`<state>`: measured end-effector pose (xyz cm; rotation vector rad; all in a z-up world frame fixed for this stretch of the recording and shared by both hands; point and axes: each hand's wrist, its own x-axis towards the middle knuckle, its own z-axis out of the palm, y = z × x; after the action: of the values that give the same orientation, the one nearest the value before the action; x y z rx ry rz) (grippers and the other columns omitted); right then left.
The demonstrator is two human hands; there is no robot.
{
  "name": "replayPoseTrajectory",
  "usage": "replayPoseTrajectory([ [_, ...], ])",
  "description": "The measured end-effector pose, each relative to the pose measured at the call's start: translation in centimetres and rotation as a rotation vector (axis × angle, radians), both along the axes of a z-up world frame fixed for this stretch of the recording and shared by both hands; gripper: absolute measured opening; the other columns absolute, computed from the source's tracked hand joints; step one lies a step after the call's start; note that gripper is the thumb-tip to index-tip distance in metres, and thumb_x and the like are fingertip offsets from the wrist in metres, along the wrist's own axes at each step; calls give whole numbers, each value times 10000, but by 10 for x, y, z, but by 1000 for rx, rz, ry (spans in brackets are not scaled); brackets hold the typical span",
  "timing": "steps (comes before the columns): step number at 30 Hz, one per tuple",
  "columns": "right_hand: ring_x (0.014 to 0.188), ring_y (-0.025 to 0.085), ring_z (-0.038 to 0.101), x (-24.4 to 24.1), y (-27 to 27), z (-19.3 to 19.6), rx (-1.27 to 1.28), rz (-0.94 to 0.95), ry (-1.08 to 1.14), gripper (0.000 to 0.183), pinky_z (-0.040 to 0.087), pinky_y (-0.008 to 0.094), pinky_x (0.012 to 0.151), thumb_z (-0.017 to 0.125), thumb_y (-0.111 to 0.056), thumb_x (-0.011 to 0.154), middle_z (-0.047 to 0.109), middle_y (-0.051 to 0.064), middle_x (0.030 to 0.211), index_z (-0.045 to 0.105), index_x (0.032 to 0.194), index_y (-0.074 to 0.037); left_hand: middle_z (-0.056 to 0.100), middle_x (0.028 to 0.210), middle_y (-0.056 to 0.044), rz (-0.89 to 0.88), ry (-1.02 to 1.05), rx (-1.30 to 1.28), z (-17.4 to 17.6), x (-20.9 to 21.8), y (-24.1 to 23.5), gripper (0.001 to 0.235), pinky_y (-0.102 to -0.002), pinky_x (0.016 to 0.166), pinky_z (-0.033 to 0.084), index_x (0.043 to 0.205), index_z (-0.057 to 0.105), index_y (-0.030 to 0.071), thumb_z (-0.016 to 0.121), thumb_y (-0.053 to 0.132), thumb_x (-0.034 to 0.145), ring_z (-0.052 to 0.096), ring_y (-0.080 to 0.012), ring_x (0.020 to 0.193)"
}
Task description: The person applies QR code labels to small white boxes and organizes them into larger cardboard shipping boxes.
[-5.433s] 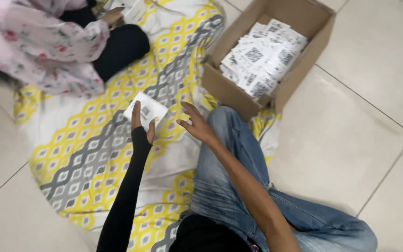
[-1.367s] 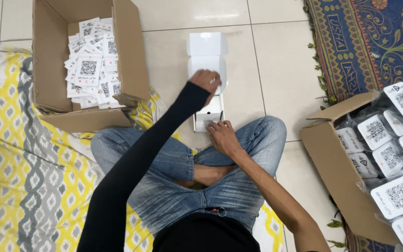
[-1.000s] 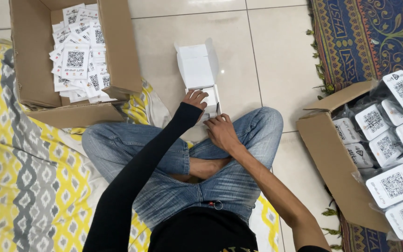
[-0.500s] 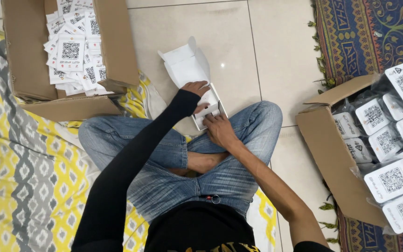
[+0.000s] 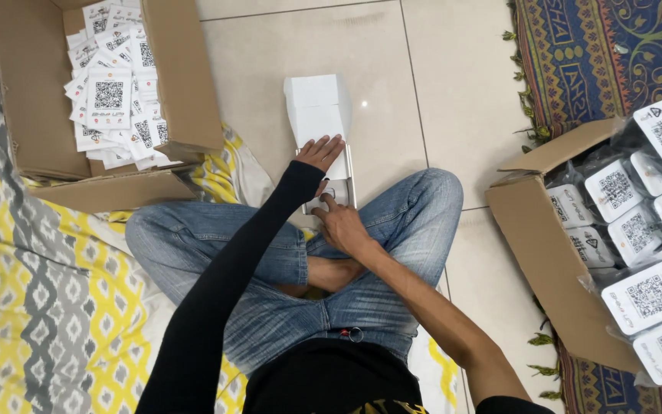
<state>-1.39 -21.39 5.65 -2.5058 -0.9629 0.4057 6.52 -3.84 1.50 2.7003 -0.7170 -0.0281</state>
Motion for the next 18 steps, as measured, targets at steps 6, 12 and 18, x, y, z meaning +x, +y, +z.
replayPoseTrajectory([
  [6, 1236, 350, 606, 11, -22, 23, 221, -3, -79, 444, 442, 507, 1129, 718, -278, 949, 603, 147, 1381, 637, 1325, -57, 230, 1692, -112, -18, 49, -45, 21, -2, 5, 1061, -501, 1270, 203, 1620, 221, 116, 787, 133, 723, 236, -312, 1557],
  [12, 1386, 290, 516, 26, -98, 86, 296, -234, -149, 417, 245, 572, 1221, 643, -224, 949, 579, 100, 1466, 645, 1351, -114, 168, 1666, -159, -15, 132, -187, 102, -8, -43, 1127, -549, 1244, 85, 1595, 172, 77, 739, 104, 621, 141, -341, 1551],
  [18, 1413, 274, 516, -3, -232, 151, 337, -681, -300, 358, 266, 556, 1259, 670, -236, 1012, 580, 76, 1477, 655, 1355, -136, 282, 1698, -111, -291, 151, -532, 139, 0, -174, 956, -543, 1288, 164, 1627, 297, 148, 702, 81, 763, 230, -328, 1587],
])
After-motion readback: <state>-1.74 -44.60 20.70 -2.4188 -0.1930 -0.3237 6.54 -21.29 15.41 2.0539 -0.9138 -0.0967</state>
